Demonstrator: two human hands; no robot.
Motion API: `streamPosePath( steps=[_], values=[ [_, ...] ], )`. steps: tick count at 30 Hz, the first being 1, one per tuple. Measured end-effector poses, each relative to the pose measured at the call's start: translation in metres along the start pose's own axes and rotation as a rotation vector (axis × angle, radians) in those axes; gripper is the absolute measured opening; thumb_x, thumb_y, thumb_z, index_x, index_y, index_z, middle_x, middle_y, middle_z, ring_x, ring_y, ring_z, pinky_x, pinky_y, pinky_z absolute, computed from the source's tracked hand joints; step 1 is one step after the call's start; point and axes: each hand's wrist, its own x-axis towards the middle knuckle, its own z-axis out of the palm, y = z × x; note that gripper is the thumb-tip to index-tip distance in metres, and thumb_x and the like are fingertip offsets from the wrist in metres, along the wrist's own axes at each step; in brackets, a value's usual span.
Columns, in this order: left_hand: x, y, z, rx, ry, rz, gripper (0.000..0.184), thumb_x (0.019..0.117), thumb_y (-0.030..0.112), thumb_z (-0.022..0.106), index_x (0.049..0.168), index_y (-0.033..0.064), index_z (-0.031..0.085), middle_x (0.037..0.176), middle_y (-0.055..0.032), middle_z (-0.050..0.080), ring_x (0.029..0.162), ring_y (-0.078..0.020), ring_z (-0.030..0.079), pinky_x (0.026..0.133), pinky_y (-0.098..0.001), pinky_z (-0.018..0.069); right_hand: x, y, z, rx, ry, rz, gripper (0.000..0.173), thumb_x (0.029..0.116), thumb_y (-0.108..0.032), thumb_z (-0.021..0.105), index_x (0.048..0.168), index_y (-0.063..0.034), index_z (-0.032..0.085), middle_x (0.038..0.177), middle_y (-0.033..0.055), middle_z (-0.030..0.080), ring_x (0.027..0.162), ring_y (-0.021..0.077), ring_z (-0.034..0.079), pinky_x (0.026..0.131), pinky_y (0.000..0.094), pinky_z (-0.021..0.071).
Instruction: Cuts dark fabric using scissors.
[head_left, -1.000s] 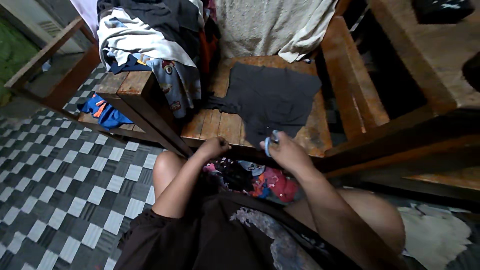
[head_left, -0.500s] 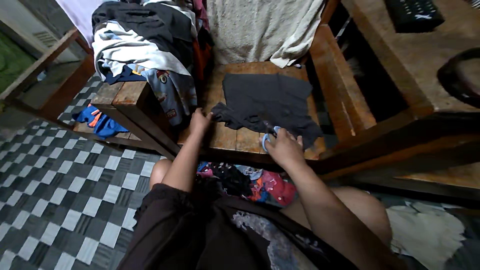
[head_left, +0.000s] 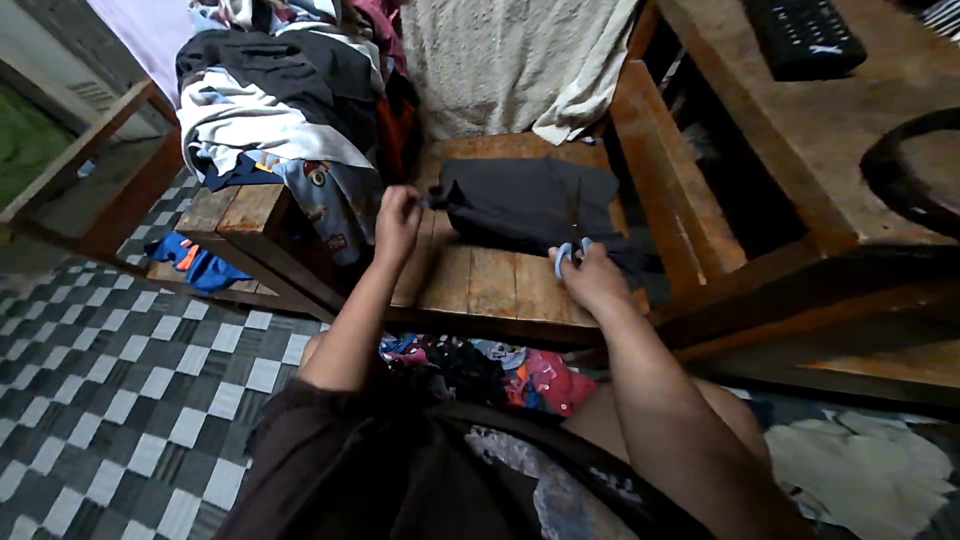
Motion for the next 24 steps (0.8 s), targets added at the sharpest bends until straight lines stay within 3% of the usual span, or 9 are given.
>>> streamPosePath(
  steps=[3,5,7,9,12,17,20,24],
  values=[
    [-0.081,-0.015,-0.004,0.152,-0.252,0.143,0.014,0.0906,0.000,0.067,0.103,-0.0061,0.069,0.115,-0.0230,0.067,0.113,-0.0368,0.063,0.101,-0.0510,0.0508,0.002,0.002,-0.007,0.008,-0.007,0.026,0.065,0.1060,-0.046,0.050,0.145,0.0057,0.041,0.128,0.0313,0.060,0.122,0.0463,0.058,0.103,0.0633,0.0413],
    [-0.126,-0.017,-0.005,0.248,-0.564,0.069,0.020,0.0963,0.013,0.064,0.108,-0.0010,0.072,0.115,-0.0209,0.069,0.115,-0.0384,0.064,0.102,-0.0559,0.0475,0.001,0.003,-0.013,-0.024,-0.019,0.060,0.066,0.1063,-0.047,0.048,0.144,0.0056,0.041,0.128,0.0317,0.059,0.121,0.0465,0.058,0.101,0.0630,0.0428],
    [-0.148,-0.007,-0.005,0.284,-0.817,-0.118,0.030,0.0998,0.024,0.064,0.117,-0.0005,0.068,0.120,-0.0220,0.067,0.120,-0.0392,0.061,0.106,-0.0579,0.0437,0.001,0.005,-0.013,-0.057,-0.017,0.079,0.067,0.1059,-0.049,0.047,0.145,0.0048,0.041,0.128,0.0319,0.060,0.122,0.0475,0.058,0.102,0.0638,0.0419],
    [-0.156,0.006,-0.002,0.245,-0.801,-0.295,0.036,0.1017,0.029,0.062,0.119,-0.0023,0.067,0.121,-0.0221,0.065,0.119,-0.0358,0.061,0.106,-0.0526,0.0449,-0.001,0.007,-0.011,-0.102,-0.012,0.073,0.071,0.1044,-0.052,0.049,0.146,0.0043,0.040,0.127,0.0323,0.061,0.124,0.0482,0.057,0.105,0.0655,0.0386],
    [-0.151,0.020,0.010,0.108,-0.636,-0.488,0.039,0.1049,0.033,0.056,0.119,-0.0021,0.065,0.121,-0.0197,0.065,0.114,-0.0287,0.063,0.103,-0.0457,0.0487,-0.006,0.009,-0.006,-0.144,0.003,0.037,0.074,0.1025,-0.053,0.052,0.146,0.0050,0.039,0.128,0.0334,0.060,0.127,0.0497,0.053,0.112,0.0678,0.0286],
    [-0.143,0.031,0.041,-0.215,-0.481,-0.656,0.034,0.1043,0.031,0.059,0.112,-0.0018,0.063,0.098,-0.0121,0.064,0.085,-0.0172,0.062,0.082,-0.0363,0.0528,-0.011,0.012,-0.003,-0.159,0.029,0.018,0.073,0.1022,-0.052,0.054,0.146,0.0051,0.039,0.129,0.0332,0.059,0.129,0.0486,0.052,0.114,0.0669,0.0254],
    [-0.141,0.042,0.055,-0.295,-0.387,-0.679,0.040,0.1003,0.028,0.066,0.126,-0.0032,0.059,0.111,-0.0140,0.068,0.098,-0.0173,0.067,0.091,-0.0355,0.0539,-0.019,0.009,-0.004,-0.131,0.073,0.001,0.071,0.1022,-0.050,0.055,0.144,0.0052,0.041,0.129,0.0324,0.059,0.131,0.0477,0.051,0.115,0.0642,0.0255],
    [-0.137,0.052,0.067,-0.025,-0.504,-0.640,0.059,0.0959,0.039,0.071,0.136,0.0003,0.053,0.118,-0.0173,0.067,0.109,-0.0282,0.066,0.098,-0.0477,0.0521,-0.040,0.001,-0.004,-0.018,0.095,-0.092,0.062,0.1019,-0.044,0.060,0.139,0.0040,0.046,0.118,0.0334,0.062,0.117,0.0516,0.058,0.100,0.0668,0.0414]
  ],
)
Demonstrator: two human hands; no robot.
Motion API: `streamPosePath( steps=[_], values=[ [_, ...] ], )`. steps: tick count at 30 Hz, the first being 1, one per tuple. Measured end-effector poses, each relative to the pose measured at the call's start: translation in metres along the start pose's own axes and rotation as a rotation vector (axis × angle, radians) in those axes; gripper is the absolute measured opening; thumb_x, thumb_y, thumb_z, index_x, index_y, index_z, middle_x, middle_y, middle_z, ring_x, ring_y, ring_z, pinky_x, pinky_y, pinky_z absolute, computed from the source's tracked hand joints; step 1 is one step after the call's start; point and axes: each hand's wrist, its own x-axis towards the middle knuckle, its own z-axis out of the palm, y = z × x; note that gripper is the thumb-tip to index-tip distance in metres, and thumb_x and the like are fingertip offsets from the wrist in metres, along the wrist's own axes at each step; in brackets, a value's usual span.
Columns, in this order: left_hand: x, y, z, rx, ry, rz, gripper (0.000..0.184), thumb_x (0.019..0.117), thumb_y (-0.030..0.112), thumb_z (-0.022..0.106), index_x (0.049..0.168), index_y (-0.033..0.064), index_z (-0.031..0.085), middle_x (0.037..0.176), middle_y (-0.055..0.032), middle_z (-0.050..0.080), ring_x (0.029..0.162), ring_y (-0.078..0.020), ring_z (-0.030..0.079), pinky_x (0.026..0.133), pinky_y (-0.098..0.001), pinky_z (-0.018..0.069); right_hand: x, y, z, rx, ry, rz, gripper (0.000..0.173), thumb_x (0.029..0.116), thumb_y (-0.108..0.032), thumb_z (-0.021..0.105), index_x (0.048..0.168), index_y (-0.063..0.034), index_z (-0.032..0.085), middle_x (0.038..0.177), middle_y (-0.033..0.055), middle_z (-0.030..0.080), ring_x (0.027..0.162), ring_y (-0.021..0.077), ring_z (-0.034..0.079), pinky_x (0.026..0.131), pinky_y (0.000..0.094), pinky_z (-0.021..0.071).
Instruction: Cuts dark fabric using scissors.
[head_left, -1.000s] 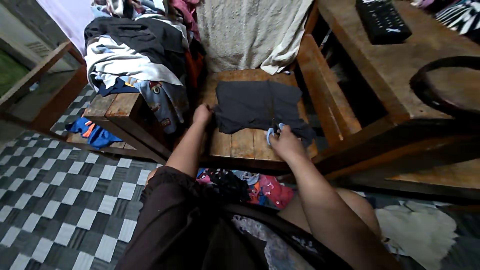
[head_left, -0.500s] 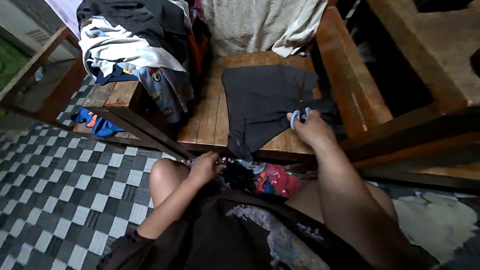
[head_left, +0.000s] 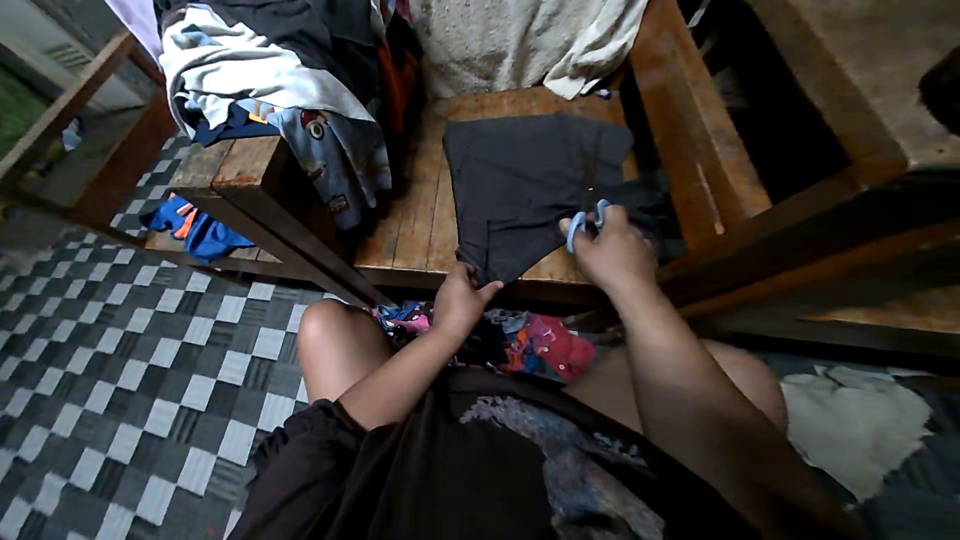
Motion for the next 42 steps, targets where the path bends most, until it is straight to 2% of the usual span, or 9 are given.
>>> streamPosePath(
  steps=[7,11,15,19,24,29,33,38,42],
  values=[
    [0.006,0.016,-0.008,0.273,-0.005,0.077,0.033,0.1065,0.029,0.052,0.126,0.0067,0.066,0.124,-0.0177,0.067,0.119,-0.0347,0.063,0.101,-0.0578,0.0487,-0.030,0.007,0.006,0.144,-0.194,-0.175,0.043,0.1037,-0.033,0.060,0.128,0.0022,0.054,0.103,0.0243,0.066,0.093,0.0382,0.065,0.084,0.0594,0.0497],
    [0.006,0.008,-0.020,-0.107,0.095,0.184,0.029,0.1067,0.024,0.054,0.119,-0.0001,0.066,0.112,-0.0185,0.068,0.105,-0.0299,0.066,0.094,-0.0534,0.0514,-0.032,0.015,-0.001,0.164,-0.188,-0.177,0.043,0.1038,-0.033,0.060,0.126,0.0034,0.055,0.101,0.0245,0.065,0.092,0.0381,0.064,0.082,0.0596,0.0488],
    [0.014,0.007,-0.020,-0.848,0.121,0.045,0.017,0.1093,0.016,0.041,0.105,0.0058,0.053,0.083,-0.0011,0.054,0.070,-0.0084,0.055,0.068,-0.0275,0.0510,-0.035,0.018,0.002,0.197,-0.280,-0.185,0.043,0.1054,-0.035,0.056,0.125,0.0035,0.056,0.104,0.0230,0.066,0.097,0.0353,0.066,0.088,0.0563,0.0503],
    [0.022,0.007,-0.016,-1.326,0.014,-0.186,0.025,0.1099,0.026,0.031,0.111,0.0094,0.049,0.087,-0.0039,0.056,0.078,-0.0164,0.060,0.078,-0.0359,0.0534,-0.037,0.016,0.009,0.163,-0.338,-0.191,0.043,0.1057,-0.037,0.055,0.124,0.0013,0.056,0.101,0.0202,0.066,0.092,0.0320,0.065,0.084,0.0536,0.0506],
    [0.026,0.003,-0.010,-1.192,-0.157,-0.216,0.049,0.1103,0.046,0.033,0.133,0.0055,0.049,0.106,-0.0099,0.064,0.090,-0.0185,0.065,0.081,-0.0347,0.0553,-0.041,0.010,0.009,0.097,-0.372,-0.183,0.046,0.1060,-0.041,0.053,0.125,0.0014,0.055,0.103,0.0219,0.064,0.095,0.0348,0.064,0.086,0.0553,0.0489],
    [0.023,0.012,-0.001,-0.825,-0.037,-0.226,0.037,0.1025,0.019,0.062,0.130,-0.0032,0.053,0.105,-0.0166,0.067,0.090,-0.0217,0.068,0.082,-0.0386,0.0577,-0.043,0.008,0.010,0.048,-0.385,-0.190,0.048,0.1055,-0.043,0.053,0.123,0.0021,0.056,0.103,0.0222,0.064,0.096,0.0355,0.064,0.085,0.0558,0.0486],
    [0.015,0.016,-0.016,-0.437,0.049,0.006,0.038,0.1091,0.030,0.049,0.124,-0.0035,0.059,0.110,-0.0202,0.067,0.102,-0.0274,0.066,0.094,-0.0479,0.0518,-0.038,0.012,0.012,0.153,-0.401,-0.170,0.047,0.1069,-0.041,0.050,0.127,0.0019,0.055,0.112,0.0217,0.067,0.103,0.0333,0.067,0.092,0.0538,0.0505],
    [0.024,0.003,-0.024,-0.626,-0.002,0.180,0.042,0.1120,0.033,0.036,0.130,0.0007,0.055,0.099,-0.0114,0.067,0.086,-0.0166,0.067,0.083,-0.0392,0.0570,-0.039,0.005,0.024,0.517,-0.503,-0.060,0.044,0.1113,-0.034,0.039,0.134,0.0016,0.051,0.112,0.0133,0.069,0.091,0.0152,0.068,0.081,0.0325,0.0549],
    [0.029,0.000,-0.028,-0.821,-0.087,0.085,0.049,0.1118,0.044,0.027,0.140,0.0088,0.048,0.110,-0.0109,0.067,0.096,-0.0193,0.067,0.085,-0.0419,0.0575,-0.034,0.001,0.036,0.668,-0.478,-0.026,0.043,0.1116,-0.032,0.038,0.136,0.0013,0.048,0.117,0.0140,0.067,0.096,0.0162,0.068,0.082,0.0323,0.0547]
  ],
)
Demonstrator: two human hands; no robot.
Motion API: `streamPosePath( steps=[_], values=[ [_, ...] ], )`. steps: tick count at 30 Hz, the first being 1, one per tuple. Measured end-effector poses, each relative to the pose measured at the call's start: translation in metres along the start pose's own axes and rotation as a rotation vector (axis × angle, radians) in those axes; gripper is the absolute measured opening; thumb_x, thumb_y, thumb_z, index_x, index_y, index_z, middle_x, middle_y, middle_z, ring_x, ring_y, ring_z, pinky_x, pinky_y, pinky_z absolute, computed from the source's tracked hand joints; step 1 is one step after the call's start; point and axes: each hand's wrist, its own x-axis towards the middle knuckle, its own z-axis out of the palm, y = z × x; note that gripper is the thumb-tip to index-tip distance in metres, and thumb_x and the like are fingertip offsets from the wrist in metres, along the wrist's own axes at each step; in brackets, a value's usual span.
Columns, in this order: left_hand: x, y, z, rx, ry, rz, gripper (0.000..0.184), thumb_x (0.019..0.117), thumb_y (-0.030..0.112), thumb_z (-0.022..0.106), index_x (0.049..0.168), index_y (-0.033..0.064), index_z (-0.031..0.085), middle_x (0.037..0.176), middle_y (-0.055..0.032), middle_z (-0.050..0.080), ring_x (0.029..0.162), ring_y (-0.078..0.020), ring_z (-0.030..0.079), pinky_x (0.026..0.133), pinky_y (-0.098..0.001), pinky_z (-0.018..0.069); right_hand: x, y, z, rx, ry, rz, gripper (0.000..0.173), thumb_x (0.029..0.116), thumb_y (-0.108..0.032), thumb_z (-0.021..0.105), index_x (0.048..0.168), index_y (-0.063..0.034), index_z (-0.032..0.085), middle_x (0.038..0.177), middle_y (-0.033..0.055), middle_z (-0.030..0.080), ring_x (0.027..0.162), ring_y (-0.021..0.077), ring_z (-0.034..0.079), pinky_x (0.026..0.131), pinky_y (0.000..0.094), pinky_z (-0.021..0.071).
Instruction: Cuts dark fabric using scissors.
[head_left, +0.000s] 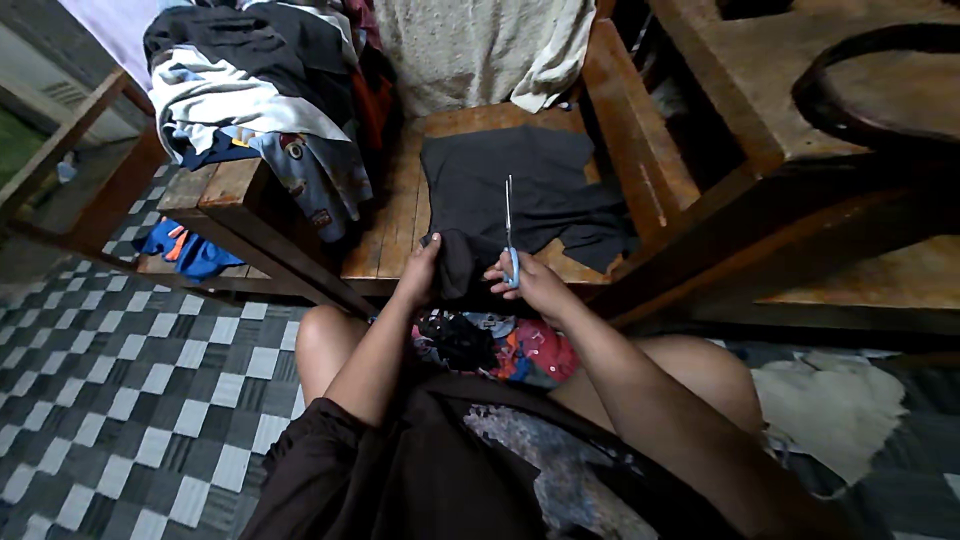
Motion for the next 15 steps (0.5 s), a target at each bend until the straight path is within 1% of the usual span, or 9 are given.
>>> streamPosePath(
  steps=[2,4,5,6,8,9,10,12,15],
  values=[
    [0.004,-0.002,-0.004,-0.149,-0.036,-0.049,0.053,0.1115,0.047,0.023,0.139,0.0095,0.049,0.114,-0.0115,0.067,0.101,-0.0216,0.067,0.088,-0.0429,0.0569,0.007,0.003,0.001,0.026,0.016,-0.041,0.041,0.1114,-0.029,0.039,0.137,0.0018,0.046,0.127,0.0171,0.063,0.109,0.0203,0.066,0.090,0.0360,0.0541],
    [0.006,-0.005,-0.009,-0.265,-0.109,-0.083,0.058,0.1099,0.052,0.019,0.137,0.0116,0.050,0.115,-0.0097,0.067,0.103,-0.0208,0.066,0.089,-0.0410,0.0566,0.010,0.005,0.004,0.055,0.020,-0.067,0.041,0.1115,-0.028,0.038,0.138,0.0021,0.045,0.132,0.0180,0.060,0.113,0.0203,0.064,0.093,0.0359,0.0530],
    [0.006,-0.008,-0.013,-0.298,-0.164,-0.097,0.058,0.1091,0.054,0.021,0.137,0.0121,0.050,0.115,-0.0092,0.067,0.104,-0.0204,0.066,0.091,-0.0404,0.0566,0.012,0.007,0.005,0.075,0.013,-0.078,0.041,0.1116,-0.027,0.037,0.138,0.0023,0.045,0.133,0.0181,0.059,0.114,0.0201,0.064,0.094,0.0352,0.0532],
    [0.004,-0.011,-0.015,-0.287,-0.198,-0.112,0.054,0.1099,0.050,0.027,0.136,0.0098,0.051,0.112,-0.0093,0.068,0.101,-0.0198,0.067,0.090,-0.0393,0.0572,0.014,0.009,0.007,0.093,0.002,-0.087,0.041,0.1117,-0.027,0.035,0.138,0.0024,0.045,0.134,0.0181,0.059,0.115,0.0202,0.064,0.095,0.0347,0.0538],
    [-0.002,-0.010,-0.013,-0.140,-0.243,-0.145,0.030,0.1084,0.021,0.046,0.131,0.0018,0.051,0.103,-0.0090,0.069,0.092,-0.0171,0.068,0.085,-0.0363,0.0583,0.016,0.012,0.011,0.120,-0.015,-0.108,0.041,0.1112,-0.026,0.036,0.139,0.0036,0.045,0.135,0.0189,0.057,0.117,0.0216,0.063,0.097,0.0353,0.0538],
    [-0.004,-0.008,-0.012,-0.047,-0.270,-0.171,0.027,0.1026,0.007,0.053,0.128,-0.0012,0.051,0.101,-0.0086,0.069,0.089,-0.0157,0.068,0.084,-0.0351,0.0583,0.017,0.014,0.013,0.120,-0.023,-0.122,0.042,0.1107,-0.026,0.036,0.139,0.0038,0.045,0.135,0.0192,0.056,0.119,0.0220,0.062,0.098,0.0356,0.0534],
    [-0.004,-0.007,-0.011,0.030,-0.303,-0.190,0.030,0.0970,-0.001,0.058,0.127,-0.0021,0.051,0.100,-0.0076,0.069,0.088,-0.0142,0.068,0.084,-0.0337,0.0582,0.019,0.016,0.014,0.118,-0.029,-0.136,0.042,0.1103,-0.025,0.036,0.139,0.0039,0.045,0.137,0.0194,0.055,0.120,0.0222,0.061,0.100,0.0359,0.0526],
    [-0.003,-0.005,-0.012,0.139,-0.343,-0.209,0.034,0.0916,-0.006,0.064,0.123,-0.0033,0.054,0.101,-0.0073,0.069,0.088,-0.0129,0.069,0.085,-0.0328,0.0586,0.019,0.017,0.015,0.131,-0.031,-0.163,0.041,0.1101,-0.024,0.036,0.139,0.0038,0.045,0.139,0.0191,0.054,0.123,0.0216,0.059,0.102,0.0354,0.0508],
    [-0.003,0.003,-0.012,0.369,-0.350,-0.197,0.032,0.0911,0.000,0.069,0.121,-0.0049,0.059,0.104,-0.0089,0.070,0.091,-0.0117,0.069,0.087,-0.0323,0.0577,0.017,0.016,0.017,0.195,-0.010,-0.218,0.042,0.1097,-0.024,0.033,0.140,0.0049,0.042,0.139,0.0192,0.053,0.124,0.0199,0.059,0.103,0.0332,0.0500]
  ],
)
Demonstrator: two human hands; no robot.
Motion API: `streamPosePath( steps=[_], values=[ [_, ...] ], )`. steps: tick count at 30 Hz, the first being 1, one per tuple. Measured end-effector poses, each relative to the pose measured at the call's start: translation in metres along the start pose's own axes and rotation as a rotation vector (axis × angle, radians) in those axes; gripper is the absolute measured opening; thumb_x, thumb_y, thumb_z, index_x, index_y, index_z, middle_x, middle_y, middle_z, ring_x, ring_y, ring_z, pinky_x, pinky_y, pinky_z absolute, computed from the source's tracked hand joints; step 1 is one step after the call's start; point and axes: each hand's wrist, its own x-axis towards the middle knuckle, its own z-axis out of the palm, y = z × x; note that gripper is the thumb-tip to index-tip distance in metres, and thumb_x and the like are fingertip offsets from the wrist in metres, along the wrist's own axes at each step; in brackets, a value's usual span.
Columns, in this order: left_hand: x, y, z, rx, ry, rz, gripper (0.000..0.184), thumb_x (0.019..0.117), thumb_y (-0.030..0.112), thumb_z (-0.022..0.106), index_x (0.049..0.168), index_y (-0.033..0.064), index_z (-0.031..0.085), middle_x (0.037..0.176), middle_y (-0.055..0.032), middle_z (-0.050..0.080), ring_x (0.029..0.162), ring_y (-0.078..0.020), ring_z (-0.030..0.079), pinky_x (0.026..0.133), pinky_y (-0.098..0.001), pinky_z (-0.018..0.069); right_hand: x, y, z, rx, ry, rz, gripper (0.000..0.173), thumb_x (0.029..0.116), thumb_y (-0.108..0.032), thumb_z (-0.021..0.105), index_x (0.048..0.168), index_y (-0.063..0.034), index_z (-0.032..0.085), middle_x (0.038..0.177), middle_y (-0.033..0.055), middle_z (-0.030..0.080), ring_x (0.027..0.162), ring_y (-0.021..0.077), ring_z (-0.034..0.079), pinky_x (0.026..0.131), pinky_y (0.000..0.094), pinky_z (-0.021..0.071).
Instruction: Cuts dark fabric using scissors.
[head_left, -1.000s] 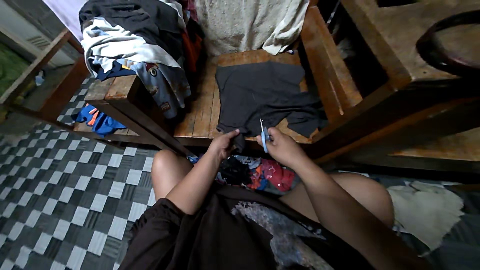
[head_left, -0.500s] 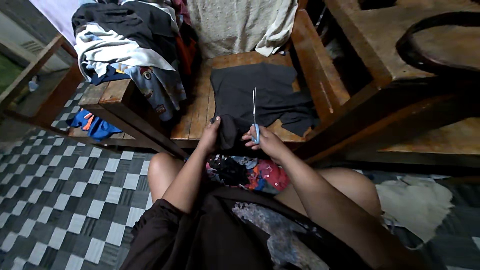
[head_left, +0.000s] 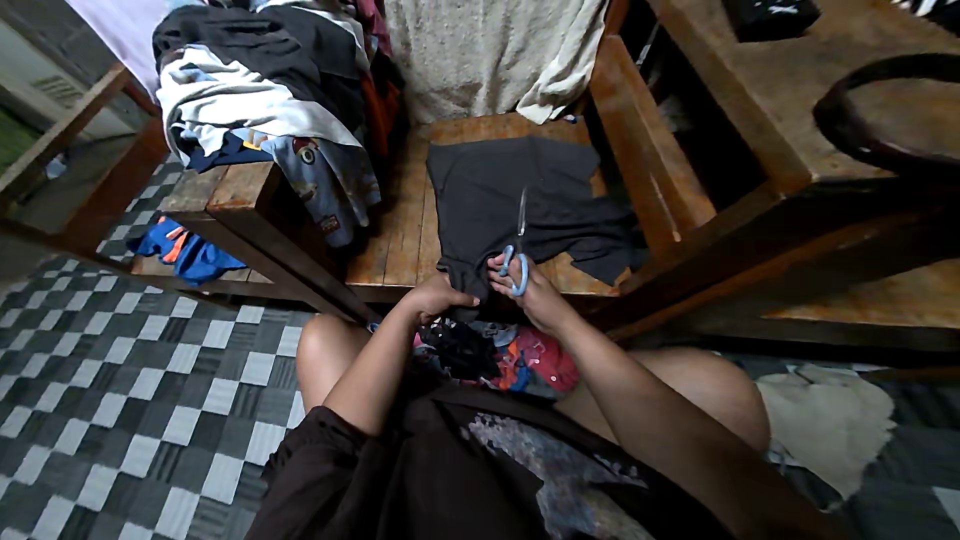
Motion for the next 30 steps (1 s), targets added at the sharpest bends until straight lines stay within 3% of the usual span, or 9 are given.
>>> streamPosePath(
  steps=[5,9,11,13,16,19,21,27,30],
  values=[
    [0.002,0.006,-0.002,0.100,0.136,0.053,0.021,0.0981,0.007,0.057,0.116,-0.0051,0.060,0.098,-0.0104,0.067,0.086,-0.0134,0.065,0.082,-0.0357,0.0557,-0.001,-0.002,-0.001,0.090,0.020,-0.048,0.047,0.1094,-0.029,0.031,0.142,0.0050,0.039,0.140,0.0172,0.053,0.122,0.0183,0.061,0.102,0.0326,0.0524],
    [0.003,0.010,0.002,-0.181,0.208,0.101,0.020,0.1002,0.002,0.044,0.117,-0.0021,0.054,0.086,-0.0056,0.064,0.074,-0.0107,0.064,0.070,-0.0303,0.0563,0.001,-0.001,-0.003,0.131,0.018,-0.097,0.051,0.1088,-0.034,0.030,0.139,0.0056,0.040,0.139,0.0164,0.055,0.123,0.0195,0.061,0.102,0.0337,0.0528],
    [0.006,0.009,0.001,-0.307,0.195,0.106,0.024,0.1009,0.002,0.038,0.120,-0.0016,0.052,0.088,-0.0063,0.064,0.074,-0.0123,0.065,0.070,-0.0310,0.0571,0.001,-0.001,-0.004,0.137,0.023,-0.121,0.052,0.1094,-0.034,0.028,0.140,0.0073,0.039,0.139,0.0172,0.055,0.124,0.0202,0.061,0.103,0.0341,0.0523],
    [0.007,0.011,0.000,-0.401,0.171,0.088,0.020,0.1029,0.004,0.034,0.113,0.0010,0.051,0.086,-0.0056,0.063,0.073,-0.0131,0.065,0.069,-0.0303,0.0572,0.002,-0.002,-0.005,0.141,0.028,-0.138,0.054,0.1088,-0.036,0.029,0.139,0.0073,0.038,0.139,0.0169,0.055,0.125,0.0201,0.060,0.103,0.0340,0.0520],
    [0.009,0.009,-0.002,-0.453,0.104,0.119,0.015,0.1058,0.008,0.042,0.114,0.0019,0.053,0.087,-0.0042,0.064,0.073,-0.0108,0.064,0.070,-0.0268,0.0570,0.004,-0.002,-0.007,0.146,0.037,-0.140,0.055,0.1083,-0.038,0.031,0.139,0.0064,0.038,0.140,0.0163,0.055,0.126,0.0201,0.060,0.104,0.0340,0.0518],
    [0.014,0.005,-0.007,-0.352,0.064,0.153,0.017,0.0956,0.001,0.060,0.112,0.0007,0.055,0.084,-0.0018,0.064,0.067,-0.0069,0.061,0.064,-0.0224,0.0549,0.008,-0.001,-0.010,0.141,0.043,-0.158,0.053,0.1078,-0.038,0.032,0.138,0.0045,0.039,0.141,0.0157,0.056,0.127,0.0208,0.060,0.105,0.0349,0.0515],
    [0.016,0.004,-0.010,-0.318,0.059,0.137,0.018,0.0922,-0.001,0.064,0.109,0.0011,0.057,0.080,-0.0010,0.064,0.063,-0.0062,0.059,0.061,-0.0217,0.0534,0.010,0.000,-0.012,0.144,0.040,-0.176,0.053,0.1073,-0.041,0.034,0.137,0.0032,0.039,0.142,0.0152,0.056,0.128,0.0211,0.060,0.106,0.0355,0.0510],
    [0.019,0.006,-0.014,-0.515,0.031,0.093,0.012,0.1035,0.005,0.045,0.111,0.0030,0.055,0.087,-0.0044,0.068,0.063,-0.0065,0.061,0.058,-0.0204,0.0528,0.010,-0.003,-0.018,0.080,0.029,-0.187,0.058,0.1064,-0.044,0.035,0.137,0.0047,0.040,0.140,0.0144,0.057,0.125,0.0202,0.061,0.104,0.0350,0.0522],
    [0.023,0.008,-0.017,-0.605,0.003,0.057,0.018,0.1085,0.013,0.040,0.111,0.0047,0.056,0.086,-0.0054,0.070,0.062,-0.0074,0.063,0.057,-0.0207,0.0536,0.002,-0.004,-0.027,-0.077,-0.049,-0.231,0.064,0.1039,-0.054,0.039,0.129,0.0040,0.046,0.118,0.0067,0.068,0.101,0.0138,0.069,0.089,0.0309,0.0575]
  ],
)
